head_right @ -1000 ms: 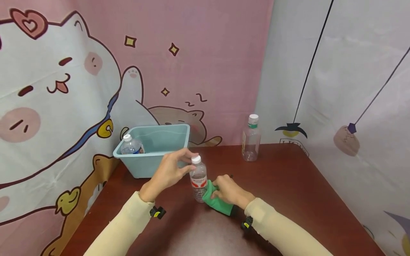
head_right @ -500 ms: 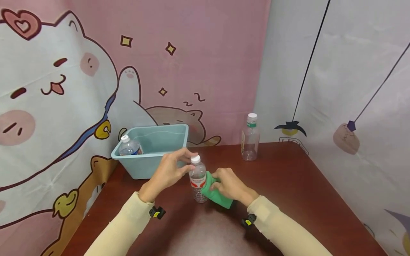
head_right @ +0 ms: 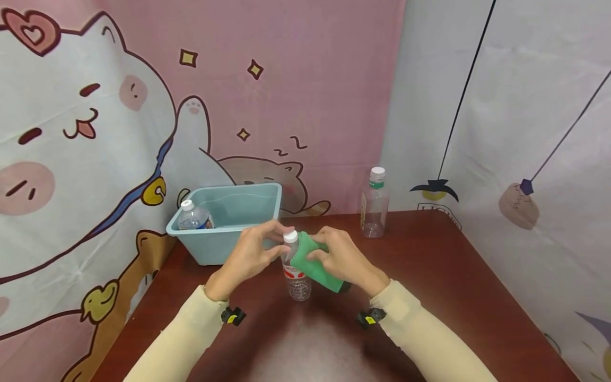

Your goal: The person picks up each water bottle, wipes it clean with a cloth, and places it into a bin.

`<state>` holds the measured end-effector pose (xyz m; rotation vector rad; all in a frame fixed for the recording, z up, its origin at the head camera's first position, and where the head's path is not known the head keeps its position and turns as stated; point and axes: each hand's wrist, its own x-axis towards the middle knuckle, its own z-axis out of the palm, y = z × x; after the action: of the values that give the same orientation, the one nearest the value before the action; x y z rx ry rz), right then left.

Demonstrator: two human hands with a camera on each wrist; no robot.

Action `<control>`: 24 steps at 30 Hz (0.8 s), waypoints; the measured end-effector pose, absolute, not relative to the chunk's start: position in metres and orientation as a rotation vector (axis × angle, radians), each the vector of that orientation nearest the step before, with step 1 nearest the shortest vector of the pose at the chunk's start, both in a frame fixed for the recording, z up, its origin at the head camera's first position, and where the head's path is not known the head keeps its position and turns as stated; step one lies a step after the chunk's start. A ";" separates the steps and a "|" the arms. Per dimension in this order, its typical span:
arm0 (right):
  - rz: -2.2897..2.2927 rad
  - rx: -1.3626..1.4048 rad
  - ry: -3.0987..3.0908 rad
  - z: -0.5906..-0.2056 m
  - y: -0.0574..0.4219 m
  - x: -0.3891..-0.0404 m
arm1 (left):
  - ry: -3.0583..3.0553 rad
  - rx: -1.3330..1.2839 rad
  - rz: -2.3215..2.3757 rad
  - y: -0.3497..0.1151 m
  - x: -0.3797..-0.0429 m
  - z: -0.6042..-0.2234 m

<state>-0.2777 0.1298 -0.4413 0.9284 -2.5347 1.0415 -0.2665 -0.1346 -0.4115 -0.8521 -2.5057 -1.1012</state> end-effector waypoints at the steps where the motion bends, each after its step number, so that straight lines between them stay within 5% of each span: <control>1: 1.057 0.925 -2.524 -0.439 0.128 -0.277 | -2.504 -0.858 -1.098 -0.135 -0.266 -0.411; 24: 0.934 0.902 -2.648 -0.439 0.129 -0.273 | -2.510 -0.857 -1.110 -0.134 -0.264 -0.411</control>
<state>-0.2732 0.1285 -0.4391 0.9018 -2.6481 0.9339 -0.2644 -0.1342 -0.4114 -0.8566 -2.5101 -1.1099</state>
